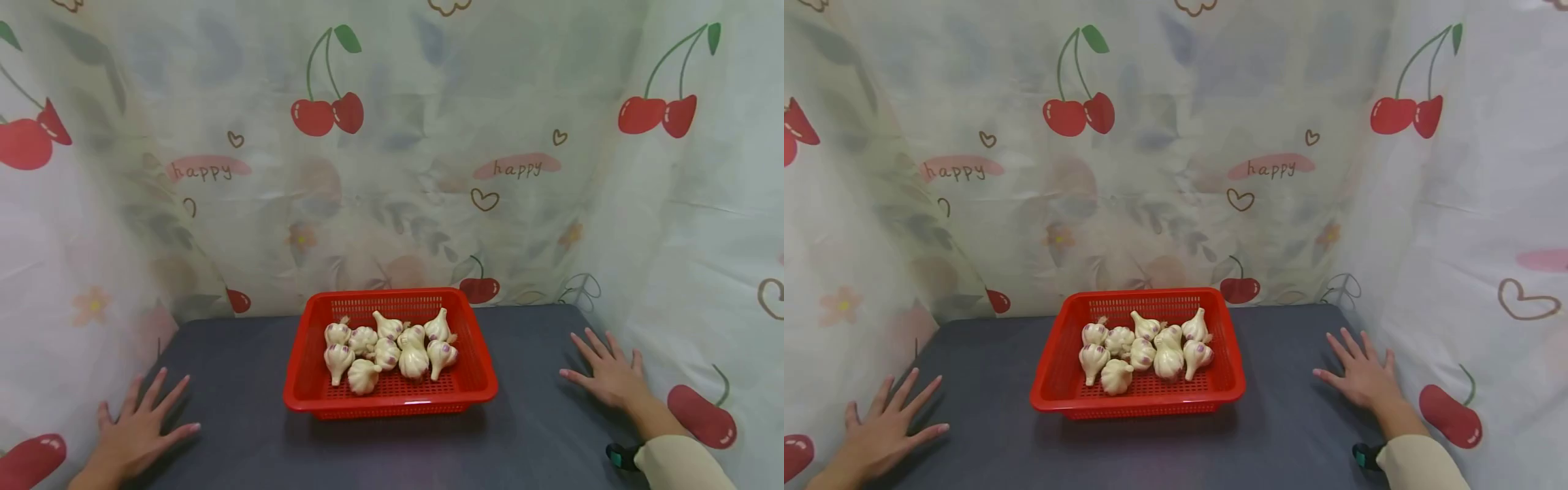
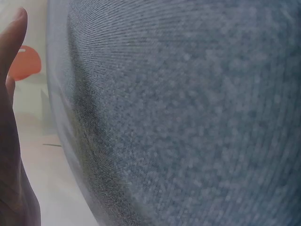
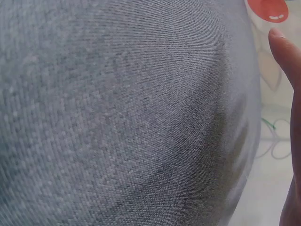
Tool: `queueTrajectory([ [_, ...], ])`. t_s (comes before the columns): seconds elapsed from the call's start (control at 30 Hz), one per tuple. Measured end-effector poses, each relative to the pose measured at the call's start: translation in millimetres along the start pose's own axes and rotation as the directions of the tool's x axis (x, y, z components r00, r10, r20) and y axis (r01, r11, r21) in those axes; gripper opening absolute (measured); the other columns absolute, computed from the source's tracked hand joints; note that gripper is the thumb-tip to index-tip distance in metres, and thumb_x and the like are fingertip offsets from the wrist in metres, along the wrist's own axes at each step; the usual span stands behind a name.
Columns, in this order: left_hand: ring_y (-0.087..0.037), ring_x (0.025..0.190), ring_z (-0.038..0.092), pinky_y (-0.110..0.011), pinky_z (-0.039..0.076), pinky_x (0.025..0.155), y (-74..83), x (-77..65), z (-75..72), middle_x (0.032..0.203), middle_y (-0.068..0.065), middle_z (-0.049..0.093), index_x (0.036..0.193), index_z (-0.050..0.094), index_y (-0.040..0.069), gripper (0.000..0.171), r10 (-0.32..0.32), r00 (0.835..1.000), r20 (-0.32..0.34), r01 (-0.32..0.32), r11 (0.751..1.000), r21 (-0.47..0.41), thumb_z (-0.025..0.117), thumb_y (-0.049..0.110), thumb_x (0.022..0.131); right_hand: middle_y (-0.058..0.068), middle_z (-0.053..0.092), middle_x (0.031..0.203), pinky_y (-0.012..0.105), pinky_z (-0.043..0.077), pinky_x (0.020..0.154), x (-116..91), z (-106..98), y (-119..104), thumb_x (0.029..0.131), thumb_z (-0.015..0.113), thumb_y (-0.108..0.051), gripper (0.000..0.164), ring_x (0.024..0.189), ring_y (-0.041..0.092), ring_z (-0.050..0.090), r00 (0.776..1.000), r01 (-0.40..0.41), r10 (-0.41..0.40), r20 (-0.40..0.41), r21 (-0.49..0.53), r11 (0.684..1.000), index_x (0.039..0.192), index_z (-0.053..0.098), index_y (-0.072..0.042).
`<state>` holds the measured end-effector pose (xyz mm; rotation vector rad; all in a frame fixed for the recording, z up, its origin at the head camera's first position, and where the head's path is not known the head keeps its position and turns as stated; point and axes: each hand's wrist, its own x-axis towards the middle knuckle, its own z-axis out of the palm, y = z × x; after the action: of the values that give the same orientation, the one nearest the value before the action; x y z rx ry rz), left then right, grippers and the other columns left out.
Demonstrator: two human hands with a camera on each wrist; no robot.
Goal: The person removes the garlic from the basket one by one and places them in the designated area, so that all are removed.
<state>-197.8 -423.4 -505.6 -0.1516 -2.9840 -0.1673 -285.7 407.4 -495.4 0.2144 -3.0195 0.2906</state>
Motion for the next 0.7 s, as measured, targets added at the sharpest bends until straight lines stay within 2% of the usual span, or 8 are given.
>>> queueTrajectory([
  [0.23,-0.055,0.138,-0.009,-0.083,-0.013,0.083,0.4,-0.3,-0.3,0.158,-0.024,0.003,0.157,0.014,0.027,0.090,-0.001,1.000,0.008,0.001,1.000,-0.013,0.053,0.069,0.087,0.025,0.014,0.156,0.076,-0.011,0.095,0,3,1,0.087,0.050,-0.069,0.093,0.139,0.052,0.002,1.000,0.001,-0.001,0.008,-0.010,1.000,0.156,0.019,-0.015],
  [0.47,-0.054,0.138,-0.010,-0.081,-0.016,0.084,1.8,1.3,-2.6,0.158,-0.024,0.003,0.157,0.014,0.027,0.090,0.014,1.000,-0.009,-0.015,1.000,-0.026,0.054,0.067,0.087,0.023,0.012,0.158,0.077,-0.009,0.095,2,3,0,0.089,0.052,-0.066,0.091,0.139,0.052,0.002,1.000,0.006,-0.006,-0.030,0.017,1.000,0.157,0.015,-0.017],
  [0.7,-0.056,0.136,0.000,-0.082,-0.004,0.088,8.9,3.6,-8.1,0.158,-0.024,0.007,0.157,0.017,0.027,0.090,0.020,0.998,-0.055,-0.023,0.998,-0.059,0.059,0.063,0.086,0.023,0.014,0.158,0.076,0.002,0.098,5,-3,-9,0.090,0.055,-0.060,0.090,0.140,0.052,0.003,0.993,0.053,-0.046,-0.106,0.059,0.997,0.157,0.013,-0.018],
])
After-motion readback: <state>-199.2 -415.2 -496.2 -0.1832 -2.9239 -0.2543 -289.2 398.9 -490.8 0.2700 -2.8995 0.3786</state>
